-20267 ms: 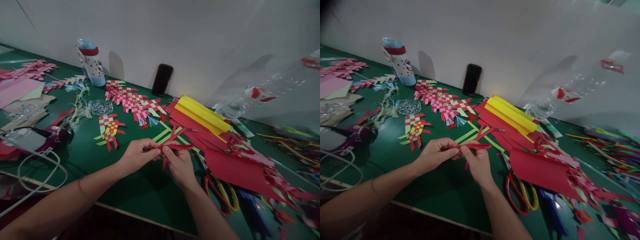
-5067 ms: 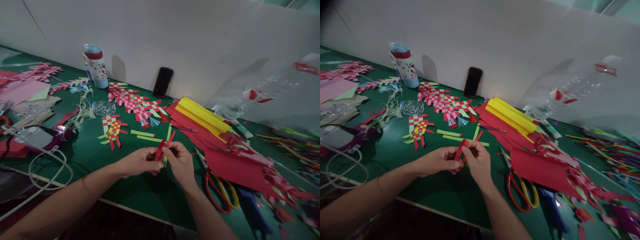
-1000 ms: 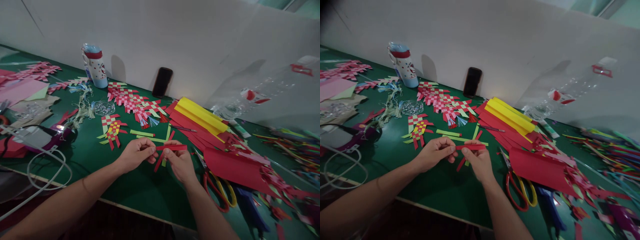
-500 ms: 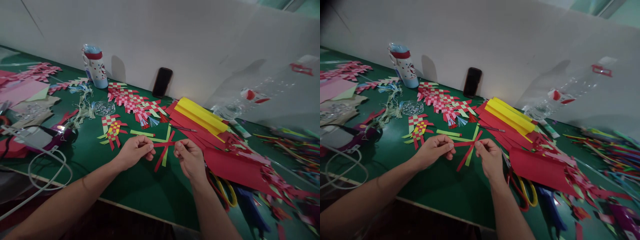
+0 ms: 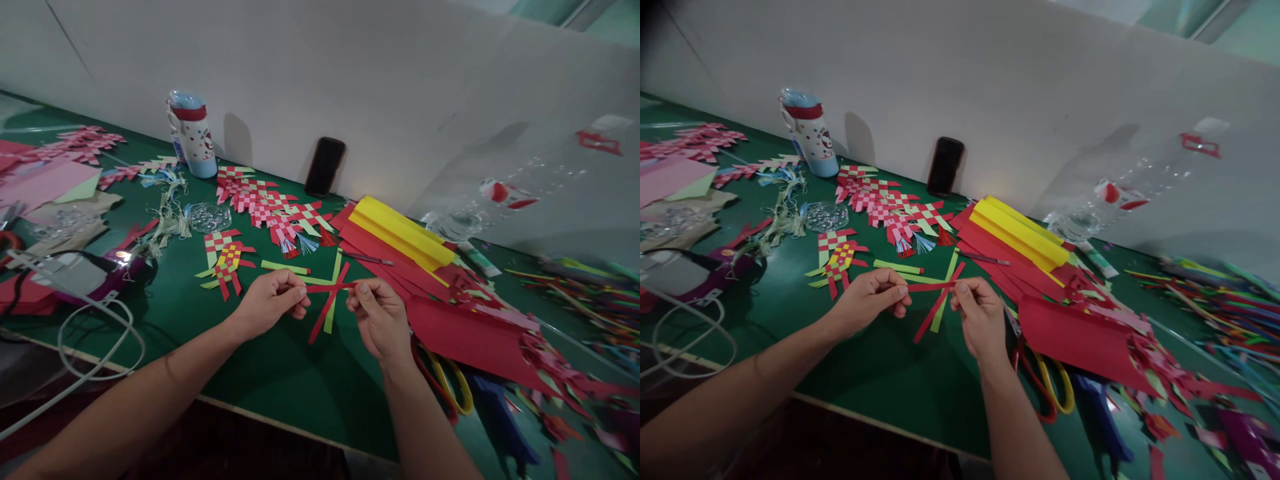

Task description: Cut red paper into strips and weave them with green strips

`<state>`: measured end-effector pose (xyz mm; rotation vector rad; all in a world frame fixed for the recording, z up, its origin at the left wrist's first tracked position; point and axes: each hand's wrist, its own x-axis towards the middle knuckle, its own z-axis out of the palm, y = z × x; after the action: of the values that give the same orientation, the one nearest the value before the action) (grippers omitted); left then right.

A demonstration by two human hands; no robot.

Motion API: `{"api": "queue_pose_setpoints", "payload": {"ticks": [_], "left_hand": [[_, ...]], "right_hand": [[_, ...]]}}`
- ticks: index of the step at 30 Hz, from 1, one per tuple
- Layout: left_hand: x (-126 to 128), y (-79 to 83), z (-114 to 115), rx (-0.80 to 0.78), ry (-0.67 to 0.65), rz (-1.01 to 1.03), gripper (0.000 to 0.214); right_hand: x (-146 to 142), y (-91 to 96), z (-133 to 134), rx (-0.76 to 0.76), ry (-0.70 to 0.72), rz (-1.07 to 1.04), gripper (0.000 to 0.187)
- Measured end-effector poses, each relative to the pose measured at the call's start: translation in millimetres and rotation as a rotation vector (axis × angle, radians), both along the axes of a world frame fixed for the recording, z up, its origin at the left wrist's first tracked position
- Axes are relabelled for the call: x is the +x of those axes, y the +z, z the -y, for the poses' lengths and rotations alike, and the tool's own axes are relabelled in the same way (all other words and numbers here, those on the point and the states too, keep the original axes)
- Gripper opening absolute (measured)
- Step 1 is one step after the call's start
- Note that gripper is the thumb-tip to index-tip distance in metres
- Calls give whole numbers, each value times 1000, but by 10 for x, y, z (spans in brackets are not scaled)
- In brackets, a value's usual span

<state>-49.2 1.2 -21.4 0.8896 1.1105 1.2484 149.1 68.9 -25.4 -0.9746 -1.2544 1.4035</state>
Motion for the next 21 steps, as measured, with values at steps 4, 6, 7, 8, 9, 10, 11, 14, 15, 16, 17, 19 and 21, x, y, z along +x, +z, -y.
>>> {"api": "queue_pose_setpoints", "payload": {"ticks": [4,6,7,8,9,10,11,14,15,16,17,19,21], "left_hand": [[22,7,8,-5,-10,23,30],[55,3,14,-7,-28,30,30],[72,0,15,-7,-34,32,30],[86,-2,17,-6,-36,33,30],[95,-4,17,-4,-35,34,31],[98,-4,17,-1,-31,35,31],[95,-3,16,2,-23,37,31],[66,4,13,14,8,38,32],[59,7,13,18,17,37,31],[56,9,14,21,22,33,31],[59,10,15,24,22,28,31],[82,6,21,26,7,8,30],[117,-3,29,24,-12,-18,29]], "right_hand": [[-75,20,87,-87,139,2,38],[-133,4,145,-139,239,14,42],[-161,-8,171,-160,285,15,42],[-186,-20,194,-176,324,9,42],[-205,-30,210,-188,356,-10,44],[-218,-36,221,-200,379,-38,46],[-225,-38,226,-209,389,-72,49],[-220,-32,223,-214,367,-156,55],[-218,-33,222,-209,355,-163,53],[-219,-38,223,-203,346,-153,51],[-224,-48,228,-197,343,-128,49],[-242,-79,244,-185,342,-50,42],[-263,-112,260,-166,325,26,34]]}}
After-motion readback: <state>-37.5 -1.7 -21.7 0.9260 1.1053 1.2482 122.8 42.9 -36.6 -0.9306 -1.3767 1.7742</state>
